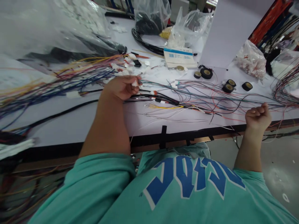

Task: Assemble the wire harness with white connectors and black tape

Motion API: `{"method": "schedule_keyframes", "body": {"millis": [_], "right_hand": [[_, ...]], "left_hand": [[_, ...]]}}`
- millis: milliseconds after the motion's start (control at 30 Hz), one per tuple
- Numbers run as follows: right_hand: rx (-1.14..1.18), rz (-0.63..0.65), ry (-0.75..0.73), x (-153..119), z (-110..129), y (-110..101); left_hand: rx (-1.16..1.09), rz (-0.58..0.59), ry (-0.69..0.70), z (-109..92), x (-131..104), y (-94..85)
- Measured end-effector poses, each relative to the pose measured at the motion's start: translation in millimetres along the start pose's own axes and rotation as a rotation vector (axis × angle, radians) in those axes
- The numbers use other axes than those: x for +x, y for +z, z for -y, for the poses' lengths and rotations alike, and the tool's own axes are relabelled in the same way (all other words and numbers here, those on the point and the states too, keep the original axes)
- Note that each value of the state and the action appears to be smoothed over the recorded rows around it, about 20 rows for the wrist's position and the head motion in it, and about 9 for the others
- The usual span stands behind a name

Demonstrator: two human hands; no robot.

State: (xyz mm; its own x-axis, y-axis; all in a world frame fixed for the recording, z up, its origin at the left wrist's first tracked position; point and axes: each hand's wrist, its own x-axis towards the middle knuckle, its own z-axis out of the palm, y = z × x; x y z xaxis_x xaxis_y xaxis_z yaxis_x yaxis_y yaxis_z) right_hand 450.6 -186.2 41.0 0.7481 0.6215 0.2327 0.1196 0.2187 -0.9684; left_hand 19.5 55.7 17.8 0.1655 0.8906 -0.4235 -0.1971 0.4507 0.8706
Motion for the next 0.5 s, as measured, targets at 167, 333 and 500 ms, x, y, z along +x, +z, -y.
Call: {"method": "schedule_keyframes", "body": {"millis": [167, 333, 500], "right_hand": [[-0.016, 0.286, -0.060, 2, 34, 77], [0.013, 0.706, 0.097, -31, 41, 214], [-0.143, 1.166, 0.150, -75, 23, 307]], "left_hand": [[-0.037, -0.001, 0.023, 3, 3, 0.9], [-0.047, 0.100, 0.032, 9, 11, -7.8], [-0.101, 0.281, 0.073, 15, 21, -17.1]]}}
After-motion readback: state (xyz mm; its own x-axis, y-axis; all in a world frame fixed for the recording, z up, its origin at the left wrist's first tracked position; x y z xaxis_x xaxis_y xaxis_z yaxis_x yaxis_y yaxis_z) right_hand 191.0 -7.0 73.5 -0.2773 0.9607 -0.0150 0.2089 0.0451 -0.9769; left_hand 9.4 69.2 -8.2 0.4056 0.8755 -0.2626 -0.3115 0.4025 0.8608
